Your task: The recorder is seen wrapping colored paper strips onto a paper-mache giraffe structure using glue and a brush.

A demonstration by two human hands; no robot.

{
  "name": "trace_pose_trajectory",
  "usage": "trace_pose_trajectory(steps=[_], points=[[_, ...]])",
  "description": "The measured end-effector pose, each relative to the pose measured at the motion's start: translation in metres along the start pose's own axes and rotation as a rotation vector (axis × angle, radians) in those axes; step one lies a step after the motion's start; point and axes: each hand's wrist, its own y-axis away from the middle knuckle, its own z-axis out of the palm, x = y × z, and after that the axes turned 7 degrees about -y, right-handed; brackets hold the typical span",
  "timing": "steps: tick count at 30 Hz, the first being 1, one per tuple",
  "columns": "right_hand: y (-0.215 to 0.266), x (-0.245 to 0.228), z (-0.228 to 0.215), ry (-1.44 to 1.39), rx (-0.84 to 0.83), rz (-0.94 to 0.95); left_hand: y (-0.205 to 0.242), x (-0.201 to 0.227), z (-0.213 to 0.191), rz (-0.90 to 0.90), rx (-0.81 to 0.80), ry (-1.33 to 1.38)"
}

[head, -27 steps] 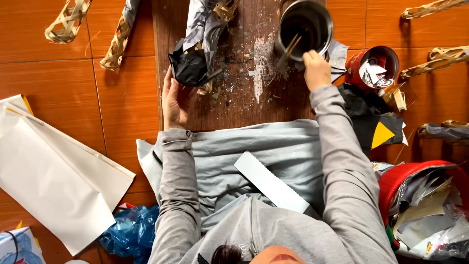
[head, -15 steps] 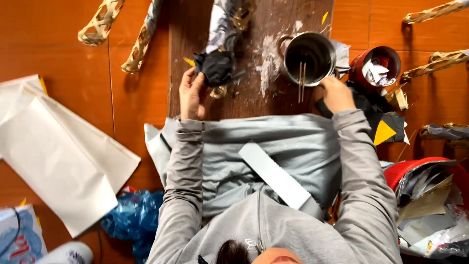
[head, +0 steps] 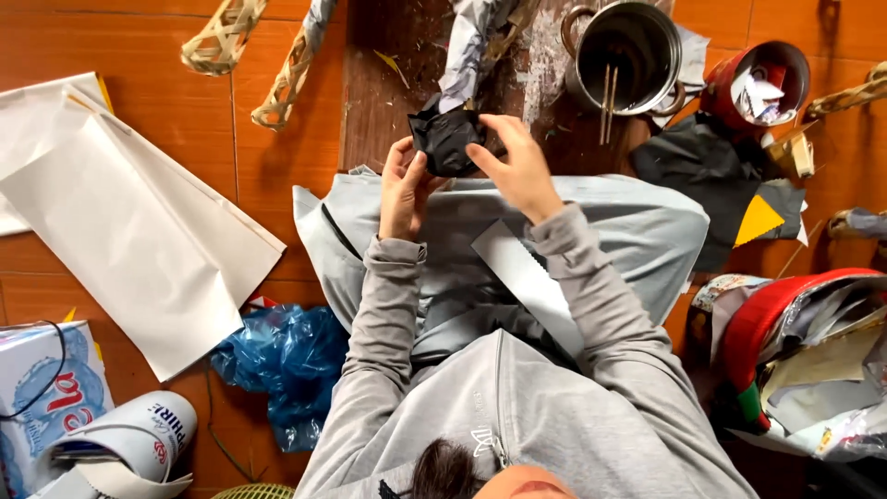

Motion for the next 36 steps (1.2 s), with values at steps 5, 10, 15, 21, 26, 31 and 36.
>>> trace_pose_trajectory(steps=[5,10,15,21,26,31,36], points=[[-0.023,-0.013,0.023,-0.471,0.013,0.25,-0.019,-0.007,-0.035,0.148,-0.015,0.028],[-0.058,0.02,0.042,-0.745,0.167,0.22,-0.013,-0.014,-0.046,0.196,-0.114,0.063],[-0.098,0.056,0.051,-1.237,0.006,0.351,-0.014,-0.012,-0.03,0.087,-0.098,-0.157],[-0.074,0.066,0.05,-1.152,-0.066,0.269,-0.01,-0.039,-0.05,0.041,-0.142,-0.415],[-0.036,0.079,0.012,-0.892,0.064,0.33,0.0,-0.043,-0.038,-0.072,-0.184,-0.303],[0.007,0.028,-0.026,-0.565,0.036,0.279,0.007,-0.03,-0.022,-0.166,-0.133,-0.225],[0.028,0.01,-0.013,-0.27,-0.011,-0.063,0.018,-0.027,-0.016,-0.16,-0.162,-0.127]])
